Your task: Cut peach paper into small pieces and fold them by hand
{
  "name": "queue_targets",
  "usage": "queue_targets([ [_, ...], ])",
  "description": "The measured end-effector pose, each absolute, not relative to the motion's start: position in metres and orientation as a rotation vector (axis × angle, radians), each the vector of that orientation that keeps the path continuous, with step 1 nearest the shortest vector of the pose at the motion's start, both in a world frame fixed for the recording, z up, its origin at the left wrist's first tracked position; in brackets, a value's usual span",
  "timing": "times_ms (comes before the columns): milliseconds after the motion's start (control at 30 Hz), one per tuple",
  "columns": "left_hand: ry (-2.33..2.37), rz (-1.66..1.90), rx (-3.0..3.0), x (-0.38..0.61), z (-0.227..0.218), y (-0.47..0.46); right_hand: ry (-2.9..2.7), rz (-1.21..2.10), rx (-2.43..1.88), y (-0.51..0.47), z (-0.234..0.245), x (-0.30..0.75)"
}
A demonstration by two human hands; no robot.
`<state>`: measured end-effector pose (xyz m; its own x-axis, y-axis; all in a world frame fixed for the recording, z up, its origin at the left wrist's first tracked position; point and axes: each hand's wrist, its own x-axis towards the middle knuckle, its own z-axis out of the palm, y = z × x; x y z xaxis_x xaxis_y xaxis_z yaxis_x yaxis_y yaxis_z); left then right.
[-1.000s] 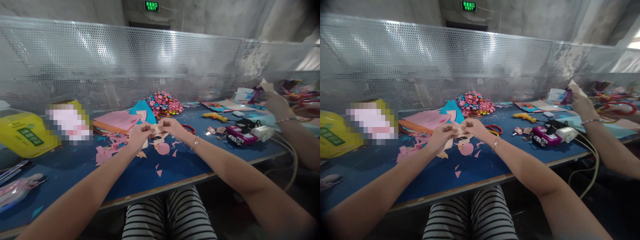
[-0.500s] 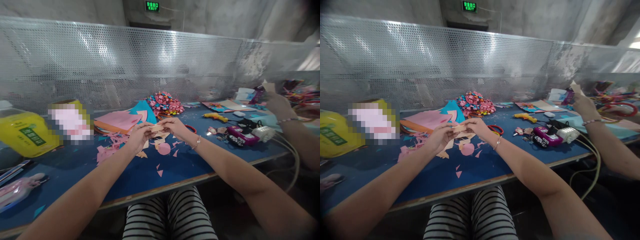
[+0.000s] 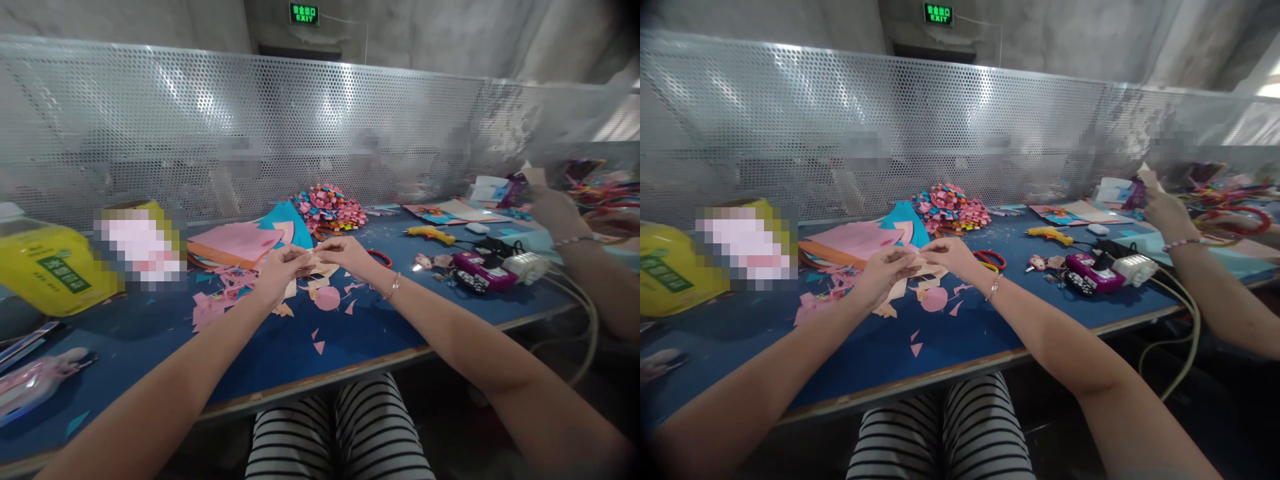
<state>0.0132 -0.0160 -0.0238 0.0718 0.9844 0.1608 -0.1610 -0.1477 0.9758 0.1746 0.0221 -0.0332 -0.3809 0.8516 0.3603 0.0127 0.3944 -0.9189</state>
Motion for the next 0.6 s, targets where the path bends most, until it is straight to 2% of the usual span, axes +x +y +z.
queue_targets([
  [600,0.988,1.27,1.248,0.0114,-0.0253,-0.0155,-1.775,1.063,-0.771,0.0169,-0.0281,0.1731],
])
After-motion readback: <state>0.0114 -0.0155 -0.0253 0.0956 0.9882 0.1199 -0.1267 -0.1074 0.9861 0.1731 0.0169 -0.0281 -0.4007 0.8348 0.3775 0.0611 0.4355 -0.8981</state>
